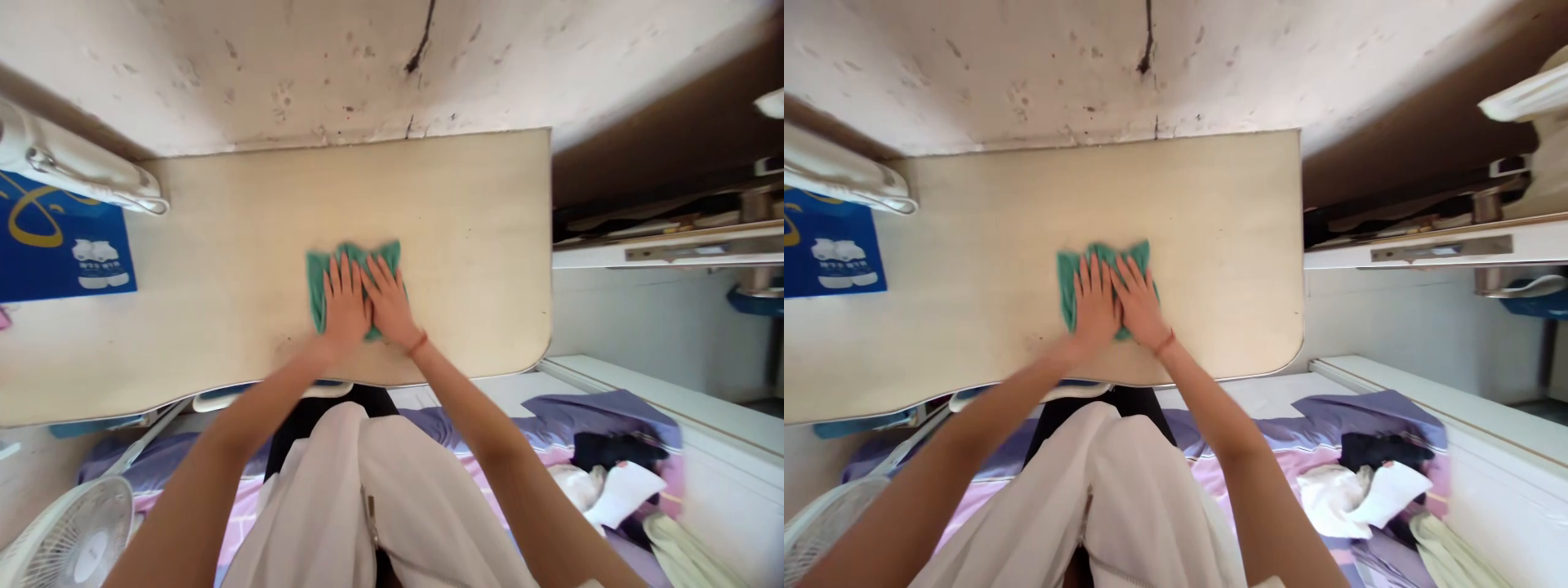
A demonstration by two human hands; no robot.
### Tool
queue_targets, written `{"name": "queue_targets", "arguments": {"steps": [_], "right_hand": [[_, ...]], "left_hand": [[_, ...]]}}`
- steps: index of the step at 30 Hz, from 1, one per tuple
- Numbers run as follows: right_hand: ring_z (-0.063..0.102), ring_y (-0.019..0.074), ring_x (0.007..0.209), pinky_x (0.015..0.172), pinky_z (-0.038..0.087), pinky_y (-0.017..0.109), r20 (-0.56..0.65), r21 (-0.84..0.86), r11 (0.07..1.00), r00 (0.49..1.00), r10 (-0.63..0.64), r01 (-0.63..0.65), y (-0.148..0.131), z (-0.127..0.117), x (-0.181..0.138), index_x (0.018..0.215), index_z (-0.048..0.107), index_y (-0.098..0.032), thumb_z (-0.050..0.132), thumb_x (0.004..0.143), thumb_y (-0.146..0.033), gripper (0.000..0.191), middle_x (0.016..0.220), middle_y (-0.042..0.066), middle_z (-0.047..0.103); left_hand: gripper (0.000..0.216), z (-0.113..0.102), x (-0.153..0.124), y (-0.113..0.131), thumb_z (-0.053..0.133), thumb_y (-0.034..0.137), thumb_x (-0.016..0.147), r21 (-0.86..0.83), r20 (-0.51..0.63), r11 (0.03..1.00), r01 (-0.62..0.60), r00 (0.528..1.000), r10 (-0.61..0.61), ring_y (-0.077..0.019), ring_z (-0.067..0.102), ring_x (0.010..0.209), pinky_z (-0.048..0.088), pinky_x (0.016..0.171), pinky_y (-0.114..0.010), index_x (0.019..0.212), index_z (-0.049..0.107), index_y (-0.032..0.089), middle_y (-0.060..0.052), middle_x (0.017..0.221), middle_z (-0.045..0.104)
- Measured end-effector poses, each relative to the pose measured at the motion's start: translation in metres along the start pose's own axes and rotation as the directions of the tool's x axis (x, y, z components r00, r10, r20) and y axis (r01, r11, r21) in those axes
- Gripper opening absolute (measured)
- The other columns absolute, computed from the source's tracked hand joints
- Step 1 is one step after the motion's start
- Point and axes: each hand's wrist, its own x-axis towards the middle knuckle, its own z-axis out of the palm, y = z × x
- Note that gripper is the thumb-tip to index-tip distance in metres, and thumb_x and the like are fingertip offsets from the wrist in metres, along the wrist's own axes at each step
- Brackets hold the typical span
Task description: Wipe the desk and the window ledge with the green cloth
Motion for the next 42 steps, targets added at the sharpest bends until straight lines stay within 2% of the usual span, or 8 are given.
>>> {"name": "queue_targets", "arguments": {"steps": [4, 7, 11, 18, 23, 28, 37, 42], "right_hand": [[0.035, 0.0285, 0.163, 0.131, 0.035, 0.058, -0.097, -0.048, 0.999, 0.995, 0.008, -0.013, -0.007, 0.032, -0.153, 0.158, 0.059, -0.017, 0.042, 0.102, -0.01, 0.059, 0.165, 0.016, 0.05], [0.042, 0.0282, 0.159, 0.128, 0.041, 0.057, -0.147, -0.075, 0.997, 0.988, -0.037, 0.026, 0.002, 0.039, -0.174, 0.155, 0.061, -0.017, 0.042, 0.104, -0.012, 0.055, 0.159, 0.017, 0.056], [0.043, 0.0271, 0.157, 0.129, 0.041, 0.056, -0.162, -0.064, 0.996, 0.984, -0.073, 0.063, 0.039, 0.017, -0.092, 0.154, 0.062, -0.018, 0.037, 0.108, -0.017, 0.052, 0.158, 0.017, 0.057], [0.037, 0.0302, 0.159, 0.135, 0.03, 0.059, -0.252, 0.021, 0.995, 0.964, -0.088, 0.096, 0.13, -0.051, 0.15, 0.158, 0.058, -0.015, 0.035, 0.112, -0.027, 0.053, 0.165, 0.016, 0.048], [0.034, 0.0299, 0.161, 0.139, 0.025, 0.055, -0.231, 0.012, 0.993, 0.967, -0.11, 0.116, 0.15, -0.069, 0.214, 0.161, 0.057, -0.018, 0.041, 0.111, -0.026, 0.053, 0.166, 0.013, 0.047], [0.029, 0.0284, 0.165, 0.14, 0.023, 0.052, -0.203, -0.026, 0.998, 0.977, -0.067, 0.063, 0.134, -0.057, 0.152, 0.163, 0.054, -0.016, 0.042, 0.109, -0.018, 0.055, 0.172, 0.01, 0.039], [0.031, 0.0267, 0.164, 0.135, 0.033, 0.055, -0.189, 0.024, 0.999, 0.981, 0.051, -0.048, 0.063, 0.008, -0.158, 0.158, 0.058, -0.018, 0.034, 0.11, -0.02, 0.054, 0.169, 0.013, 0.045], [0.036, 0.0271, 0.162, 0.133, 0.034, 0.058, -0.111, 0.049, 0.993, 0.988, 0.112, -0.107, 0.057, 0.012, -0.189, 0.158, 0.059, -0.019, 0.035, 0.109, -0.021, 0.054, 0.167, 0.014, 0.048]], "left_hand": [[0.063, 0.037, -0.13, 0.049, 0.059, 0.028, 0.099, 0.127, 0.096, 0.989, -0.073, 0.993, 0.061, -0.0446, 0.036, 0.161, 0.037, 0.13, -0.064, 0.156, 0.055, 0.0, -0.03, 0.169, 0.041], [0.058, 0.05, -0.144, 0.061, 0.058, 0.027, 0.099, 0.191, 0.11, 0.976, -0.106, 0.99, 0.086, -0.0418, 0.049, 0.153, 0.047, 0.124, -0.059, 0.15, 0.062, 0.002, -0.029, 0.163, 0.049], [0.061, 0.036, -0.053, 0.055, 0.051, 0.023, 0.1, 0.173, 0.175, 0.972, -0.161, 0.976, 0.13, -0.0419, 0.04, 0.159, 0.042, 0.127, -0.06, 0.157, 0.054, 0.0, -0.028, 0.167, 0.044], [0.068, -0.013, 0.187, 0.044, 0.039, 0.023, 0.104, -0.016, 0.045, 0.999, -0.041, 0.998, 0.042, -0.0335, 0.012, 0.17, 0.018, 0.139, -0.055, 0.168, 0.035, 0.002, -0.02, 0.18, 0.022], [0.072, -0.023, 0.235, 0.04, 0.041, 0.027, 0.105, -0.011, 0.033, 1.0, -0.016, 0.999, 0.016, -0.0289, 0.008, 0.171, 0.008, 0.141, -0.051, 0.172, 0.026, 0.003, -0.015, 0.182, 0.017], [0.078, -0.01, 0.179, 0.052, 0.047, 0.028, 0.104, -0.025, 0.051, 0.999, -0.02, 0.998, 0.022, -0.0274, -0.001, 0.171, 0.0, 0.141, -0.053, 0.172, 0.017, 0.002, -0.011, 0.184, 0.008], [0.069, 0.049, -0.091, 0.113, 0.047, 0.025, 0.103, -0.03, 0.184, 0.996, -0.083, 0.979, 0.087, -0.035, 0.012, 0.169, 0.018, 0.139, -0.057, 0.167, 0.039, 0.003, -0.02, 0.178, 0.025], [0.066, 0.059, -0.116, 0.122, 0.044, 0.022, 0.103, 0.044, 0.269, 0.994, -0.099, 0.96, 0.083, -0.0362, 0.026, 0.166, 0.029, 0.135, -0.059, 0.166, 0.041, 0.001, -0.024, 0.175, 0.029]]}}
